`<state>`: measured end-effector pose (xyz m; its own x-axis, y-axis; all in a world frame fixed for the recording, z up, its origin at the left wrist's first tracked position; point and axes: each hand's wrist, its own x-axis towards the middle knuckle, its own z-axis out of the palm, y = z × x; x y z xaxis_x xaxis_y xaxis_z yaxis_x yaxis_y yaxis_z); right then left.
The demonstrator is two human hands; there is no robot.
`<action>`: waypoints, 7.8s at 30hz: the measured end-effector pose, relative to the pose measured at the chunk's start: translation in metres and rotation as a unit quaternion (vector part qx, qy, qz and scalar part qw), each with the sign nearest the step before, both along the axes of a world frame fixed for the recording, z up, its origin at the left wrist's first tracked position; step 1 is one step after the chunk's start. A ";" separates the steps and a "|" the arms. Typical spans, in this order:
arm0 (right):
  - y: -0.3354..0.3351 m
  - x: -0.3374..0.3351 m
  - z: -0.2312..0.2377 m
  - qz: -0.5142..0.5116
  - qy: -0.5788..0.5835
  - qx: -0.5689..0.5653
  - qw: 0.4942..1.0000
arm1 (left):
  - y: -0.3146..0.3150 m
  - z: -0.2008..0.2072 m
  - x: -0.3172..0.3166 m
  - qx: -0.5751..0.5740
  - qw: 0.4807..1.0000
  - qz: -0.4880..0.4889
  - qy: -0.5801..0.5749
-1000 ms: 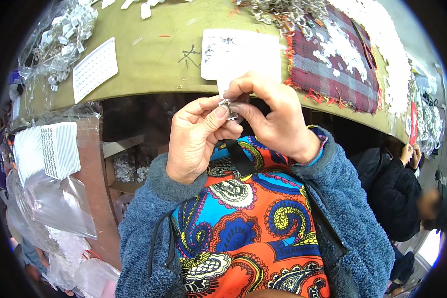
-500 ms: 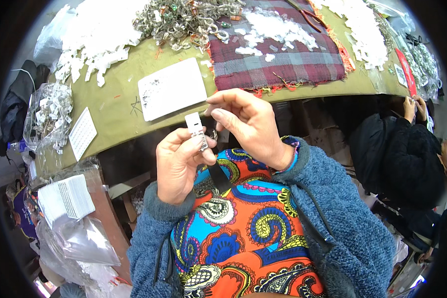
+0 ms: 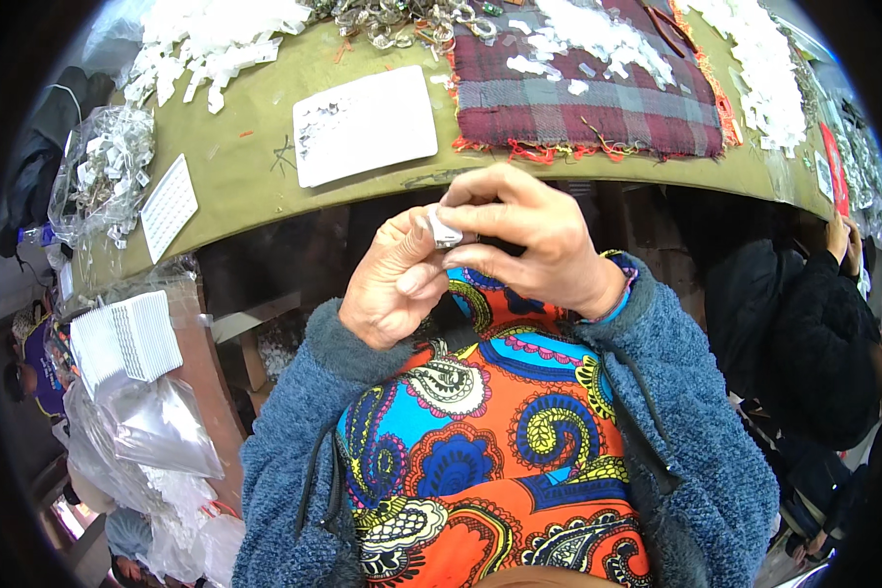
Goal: The person repeatedly picks small white plastic housings and metal springs from a table, inserts the springs into the housings, and places the assembled units onto a white tray. The process is continuous and repetitive throughout the clip.
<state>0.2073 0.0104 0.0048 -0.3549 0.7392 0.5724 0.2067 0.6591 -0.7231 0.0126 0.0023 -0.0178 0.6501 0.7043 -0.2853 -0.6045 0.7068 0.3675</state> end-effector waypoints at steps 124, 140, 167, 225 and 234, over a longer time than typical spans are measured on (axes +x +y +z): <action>0.187 -0.127 0.026 -0.001 -0.328 0.131 0.936 | 0.047 0.001 -0.123 0.110 0.922 0.351 0.120; 0.165 -0.011 0.076 -0.174 -0.416 -0.126 0.884 | 0.053 -0.002 -0.118 0.142 0.913 0.357 0.136; 0.199 0.021 0.067 -0.027 0.005 -0.150 0.988 | 0.031 0.027 -0.091 0.163 0.897 0.368 0.184; 0.054 -0.009 0.069 0.093 0.042 -0.261 0.960 | 0.024 0.053 0.012 0.148 0.960 0.211 0.108; 0.070 -0.097 0.081 0.124 0.004 -0.267 0.956 | 0.023 0.057 -0.065 0.162 0.929 0.319 0.098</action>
<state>0.1099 0.0800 0.0854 -0.5547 0.8200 0.1413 0.0842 0.2243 -0.9709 -0.0522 0.0256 0.0397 0.0292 0.9977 -0.0610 -0.7615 0.0617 0.6452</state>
